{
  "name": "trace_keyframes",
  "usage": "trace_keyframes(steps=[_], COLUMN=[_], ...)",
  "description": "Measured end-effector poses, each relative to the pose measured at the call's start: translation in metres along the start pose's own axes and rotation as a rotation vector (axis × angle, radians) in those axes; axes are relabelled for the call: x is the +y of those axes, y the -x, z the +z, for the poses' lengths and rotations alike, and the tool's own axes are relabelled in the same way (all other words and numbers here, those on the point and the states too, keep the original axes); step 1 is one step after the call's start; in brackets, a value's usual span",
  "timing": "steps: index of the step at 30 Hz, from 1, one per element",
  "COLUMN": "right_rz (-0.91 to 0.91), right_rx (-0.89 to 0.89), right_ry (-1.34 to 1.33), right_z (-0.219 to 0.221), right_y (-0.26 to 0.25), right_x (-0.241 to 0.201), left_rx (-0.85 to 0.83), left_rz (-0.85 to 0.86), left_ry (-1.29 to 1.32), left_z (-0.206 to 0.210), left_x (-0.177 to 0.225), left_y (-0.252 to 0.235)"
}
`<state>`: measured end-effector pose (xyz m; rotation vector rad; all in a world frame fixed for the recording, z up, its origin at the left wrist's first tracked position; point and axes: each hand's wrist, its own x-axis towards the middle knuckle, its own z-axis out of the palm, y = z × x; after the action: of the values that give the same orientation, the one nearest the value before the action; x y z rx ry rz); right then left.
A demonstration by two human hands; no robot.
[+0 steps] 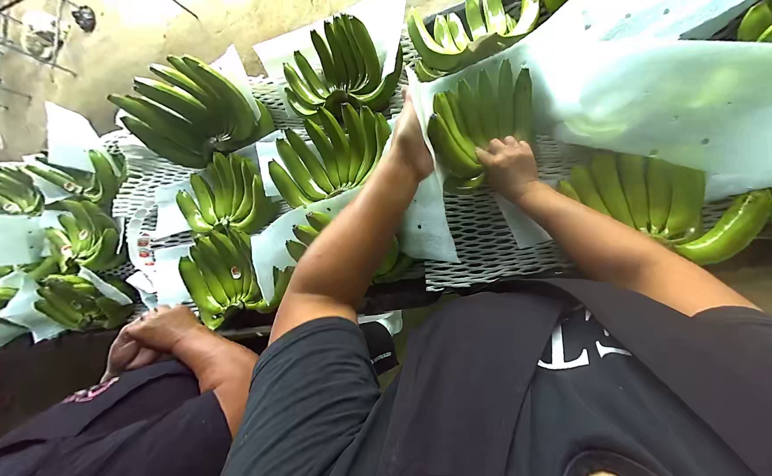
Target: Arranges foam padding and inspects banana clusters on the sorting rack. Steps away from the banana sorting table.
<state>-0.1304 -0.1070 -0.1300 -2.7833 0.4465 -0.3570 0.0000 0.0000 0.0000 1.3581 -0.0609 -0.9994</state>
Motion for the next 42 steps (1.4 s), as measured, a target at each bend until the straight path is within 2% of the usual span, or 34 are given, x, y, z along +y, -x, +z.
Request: trace_keyframes(steps=[3,5,7,9,10,12,15,17,19,20,23,25,26,28,29,32,33,35,38,42], right_rz=[0.013,0.003,0.011,0.086,0.164,0.393,0.623,0.598,0.431,0.320,-0.001,-0.144,-0.155,-0.024,0.080,0.423,0.484,0.482,0.346,0.252], right_rx=[-0.062,-0.068,0.045,0.183,0.193,0.052,-0.201,-0.286,-0.190,-0.110,0.053,0.032,-0.004,-0.047,-0.025,0.024,0.017,0.006,-0.014,-0.073], right_ry=[-0.050,-0.155,-0.225,-0.139,-0.077,0.009,-0.034,-0.076,-0.206,-0.274,-0.446,-0.540,-0.592,-0.646,-0.628,-0.521,-0.491,-0.429,-0.356,-0.329], right_z=[-0.007,-0.020,-0.043,-0.074,-0.094,-0.135,-0.189,-0.216,-0.227,-0.230,-0.238,-0.257,-0.269,-0.282,-0.286,-0.290,-0.289,-0.284,-0.268,-0.239], right_y=[-0.002,0.005,0.023,0.040,0.044,0.046,0.043,0.054,0.081,0.098,0.148,0.176,0.189,0.217,0.225,0.229,0.223,0.206,0.169,0.118], right_x=[-0.001,0.005,0.018,0.050,0.072,0.122,0.173,0.172,0.156,0.149,0.159,0.203,0.234,0.298,0.334,0.417,0.434,0.457,0.467,0.470], left_rx=[0.175,0.186,0.137,0.087,0.039,-0.105,-0.343,-0.408,-0.360,-0.331,-0.313,-0.342,-0.344,-0.313,-0.272,0.051,0.158,0.338,0.483,0.453], left_rz=[0.076,0.212,0.531,0.965,1.080,1.064,0.746,0.499,0.369,0.359,0.479,0.558,0.580,0.667,0.768,1.153,1.270,1.421,1.430,1.193], left_ry=[-0.120,-0.277,-0.531,-0.724,-0.778,-0.852,-0.790,-0.611,-0.391,-0.299,-0.132,-0.120,-0.152,-0.275,-0.353,-0.684,-0.819,-1.034,-1.201,-1.361], left_z=[0.004,0.014,0.020,0.032,0.042,0.068,0.118,0.156,0.197,0.220,0.289,0.334,0.355,0.381,0.390,0.390,0.382,0.368,0.367,0.381], left_x=[-0.048,-0.075,-0.091,-0.098,-0.099,-0.102,-0.104,-0.107,-0.117,-0.121,-0.136,-0.144,-0.147,-0.147,-0.141,-0.104,-0.091,-0.070,-0.056,-0.056], left_y=[0.028,0.052,0.068,0.062,0.056,0.048,0.041,0.036,0.033,0.033,0.034,0.033,0.028,0.022,0.021,0.045,0.056,0.077,0.087,0.033])
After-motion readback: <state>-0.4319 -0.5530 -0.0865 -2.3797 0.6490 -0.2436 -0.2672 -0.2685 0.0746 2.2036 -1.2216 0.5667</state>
